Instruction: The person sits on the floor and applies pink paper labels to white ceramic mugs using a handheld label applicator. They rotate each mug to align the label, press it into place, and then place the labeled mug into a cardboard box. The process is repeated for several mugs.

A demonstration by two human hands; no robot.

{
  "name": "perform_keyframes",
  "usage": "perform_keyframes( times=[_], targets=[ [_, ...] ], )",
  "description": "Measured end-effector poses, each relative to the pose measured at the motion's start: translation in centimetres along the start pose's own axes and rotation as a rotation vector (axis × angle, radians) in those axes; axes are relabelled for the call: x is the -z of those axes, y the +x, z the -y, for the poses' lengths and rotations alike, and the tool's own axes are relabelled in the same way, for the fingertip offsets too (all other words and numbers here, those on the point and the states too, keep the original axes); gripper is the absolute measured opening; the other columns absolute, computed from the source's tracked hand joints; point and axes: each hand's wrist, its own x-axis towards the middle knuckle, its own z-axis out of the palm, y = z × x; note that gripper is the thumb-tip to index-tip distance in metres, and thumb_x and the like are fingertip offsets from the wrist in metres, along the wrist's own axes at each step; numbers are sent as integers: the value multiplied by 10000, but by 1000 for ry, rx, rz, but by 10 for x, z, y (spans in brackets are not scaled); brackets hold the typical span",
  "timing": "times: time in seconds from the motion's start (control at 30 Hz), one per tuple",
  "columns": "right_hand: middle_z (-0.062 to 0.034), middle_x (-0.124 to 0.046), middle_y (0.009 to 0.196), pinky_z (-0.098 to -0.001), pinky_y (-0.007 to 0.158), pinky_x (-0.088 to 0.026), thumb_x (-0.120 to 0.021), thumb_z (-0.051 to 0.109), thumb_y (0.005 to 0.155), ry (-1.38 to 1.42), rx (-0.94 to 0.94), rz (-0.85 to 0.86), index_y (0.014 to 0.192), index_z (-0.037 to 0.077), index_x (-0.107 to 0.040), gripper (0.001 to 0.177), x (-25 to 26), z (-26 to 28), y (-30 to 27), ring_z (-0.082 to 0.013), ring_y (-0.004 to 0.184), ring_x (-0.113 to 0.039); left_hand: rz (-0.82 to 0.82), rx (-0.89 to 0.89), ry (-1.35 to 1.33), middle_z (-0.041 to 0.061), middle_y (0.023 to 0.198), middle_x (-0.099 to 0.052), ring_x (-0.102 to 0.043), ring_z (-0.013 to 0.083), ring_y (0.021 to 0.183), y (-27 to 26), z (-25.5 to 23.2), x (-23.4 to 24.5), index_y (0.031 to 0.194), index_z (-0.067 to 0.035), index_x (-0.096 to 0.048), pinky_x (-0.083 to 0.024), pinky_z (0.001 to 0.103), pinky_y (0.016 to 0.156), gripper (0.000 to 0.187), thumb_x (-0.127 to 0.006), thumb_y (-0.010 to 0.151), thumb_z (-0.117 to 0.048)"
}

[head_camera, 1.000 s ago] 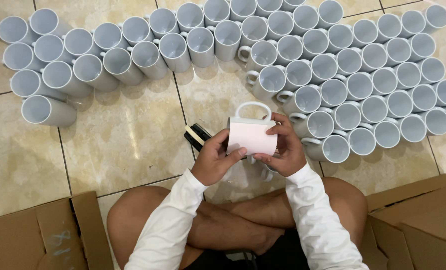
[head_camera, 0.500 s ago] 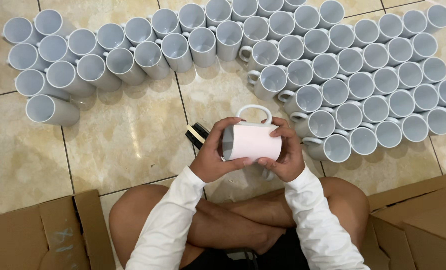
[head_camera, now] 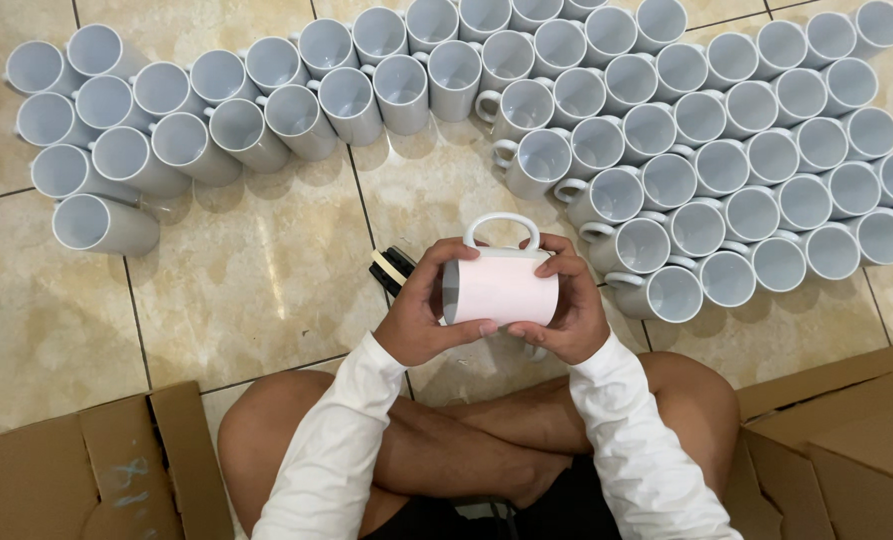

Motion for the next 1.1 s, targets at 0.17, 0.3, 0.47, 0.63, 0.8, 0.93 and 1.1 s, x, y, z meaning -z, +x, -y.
perform_keyframes(
  times=[0.17,0.3,0.47,0.63,0.8,0.93,1.1],
  targets=[
    [-251,-390,1293,-453,980,-321,-869,201,643,-5,7,3,1038,125,-426,598,-1,4,2,-331,1190,-446,10,-23,-37,150,1279,-471,-465,237,1181,-1,0,2,1213,-74,-432,-385,437,998,667,-848,692,-98],
    [-254,-389,1282,-468,992,-320,-873,198,639,-6,22,14,1034,124,-426,601,-1,5,2,-338,1183,-451,38,-71,-55,161,1272,-472,-474,235,1179,1,-4,0,1208,-65,-434,-380,426,997,674,-853,680,-73],
    [-265,-379,1281,-489,998,-321,-877,173,630,30,27,19,1032,120,-427,606,-3,8,3,-351,1173,-458,47,-97,-46,169,1282,-458,-467,237,1175,1,-4,-1,1208,-66,-436,-375,434,998,685,-862,672,-82],
    [-276,-374,1277,-504,989,-331,-882,165,624,51,24,20,1030,118,-430,609,-6,11,3,-368,1162,-473,49,-99,-13,180,1282,-450,-463,258,1184,-1,-4,0,1215,-73,-435,-371,450,998,693,-862,669,-81],
    [-272,-361,1270,-521,1014,-319,-873,172,640,46,52,34,1025,127,-420,596,-9,12,5,-384,1181,-461,69,-124,29,173,1299,-435,-440,270,1218,-3,-5,1,1250,-86,-419,-349,455,1012,697,-842,696,-90],
    [-265,-359,1269,-525,1011,-323,-868,167,648,46,41,39,1023,135,-413,591,-11,16,6,-381,1182,-468,74,-131,31,166,1305,-424,-422,268,1230,-3,-7,0,1276,-85,-399,-335,462,1021,716,-834,707,-87],
    [-268,-358,1262,-533,1015,-318,-864,165,652,40,46,52,1019,138,-404,589,-8,15,5,-394,1192,-470,88,-111,37,166,1316,-418,-417,253,1218,-4,-6,1,1268,-94,-425,-336,447,1016,684,-830,718,-102]
  ],
)
